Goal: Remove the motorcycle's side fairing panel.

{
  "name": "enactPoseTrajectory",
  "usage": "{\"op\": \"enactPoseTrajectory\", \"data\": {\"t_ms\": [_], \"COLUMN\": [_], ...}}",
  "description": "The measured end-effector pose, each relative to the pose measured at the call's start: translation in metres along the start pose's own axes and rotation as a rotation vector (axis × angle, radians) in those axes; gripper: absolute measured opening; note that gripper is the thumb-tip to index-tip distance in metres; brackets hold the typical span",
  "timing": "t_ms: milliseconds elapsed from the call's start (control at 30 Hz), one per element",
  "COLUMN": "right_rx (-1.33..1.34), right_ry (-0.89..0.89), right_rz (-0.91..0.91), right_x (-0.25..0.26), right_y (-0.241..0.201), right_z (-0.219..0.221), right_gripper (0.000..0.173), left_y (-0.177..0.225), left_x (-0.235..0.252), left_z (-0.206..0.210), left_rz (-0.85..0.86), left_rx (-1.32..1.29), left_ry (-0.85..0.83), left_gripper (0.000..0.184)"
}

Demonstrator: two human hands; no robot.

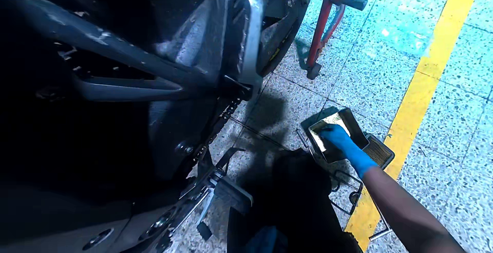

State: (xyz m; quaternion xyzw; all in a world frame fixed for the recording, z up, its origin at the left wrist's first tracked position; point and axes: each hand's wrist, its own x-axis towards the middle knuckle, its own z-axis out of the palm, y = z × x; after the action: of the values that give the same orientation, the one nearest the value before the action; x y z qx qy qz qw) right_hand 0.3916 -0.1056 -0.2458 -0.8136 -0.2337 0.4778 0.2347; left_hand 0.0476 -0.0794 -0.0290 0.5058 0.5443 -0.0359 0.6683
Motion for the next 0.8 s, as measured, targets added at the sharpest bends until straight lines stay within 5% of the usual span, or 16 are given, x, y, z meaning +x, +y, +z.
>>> {"op": "enactPoseTrajectory", "data": {"t_ms": [100,267,400,533,667,800], "right_rx": [0.873,1.166,0.884,0.831,0.110,-0.375], "right_ry": [-0.193,-0.260,-0.221,-0.147,0.208,0.070], "right_rz": [0.025,-0.088,-0.249,-0.203,0.205,0.226], "right_x": [-0.070,-0.166,-0.203,-0.206,-0.159,-0.111], "right_y": [-0.037,-0.064,-0.066,-0.021,0.091,0.117], "right_z": [-0.021,-0.028,-0.001,0.041,0.096,0.136], "right_gripper": [0.017,0.010,0.012,0.042,0.037,0.047], "left_y": [0.024,0.062,0.071,0.036,0.014,0.017], "left_x": [0.022,0.055,0.047,0.032,0.011,0.000], "left_z": [0.025,0.066,0.078,0.057,0.032,0.023], "left_rz": [0.003,0.110,0.181,0.087,-0.081,-0.089], "left_rx": [-0.161,-0.194,-0.197,-0.130,-0.145,-0.182], "left_ry": [-0.063,-0.204,-0.147,-0.063,0.018,0.013], "left_gripper": [0.045,0.050,0.031,0.025,0.028,0.024]}}
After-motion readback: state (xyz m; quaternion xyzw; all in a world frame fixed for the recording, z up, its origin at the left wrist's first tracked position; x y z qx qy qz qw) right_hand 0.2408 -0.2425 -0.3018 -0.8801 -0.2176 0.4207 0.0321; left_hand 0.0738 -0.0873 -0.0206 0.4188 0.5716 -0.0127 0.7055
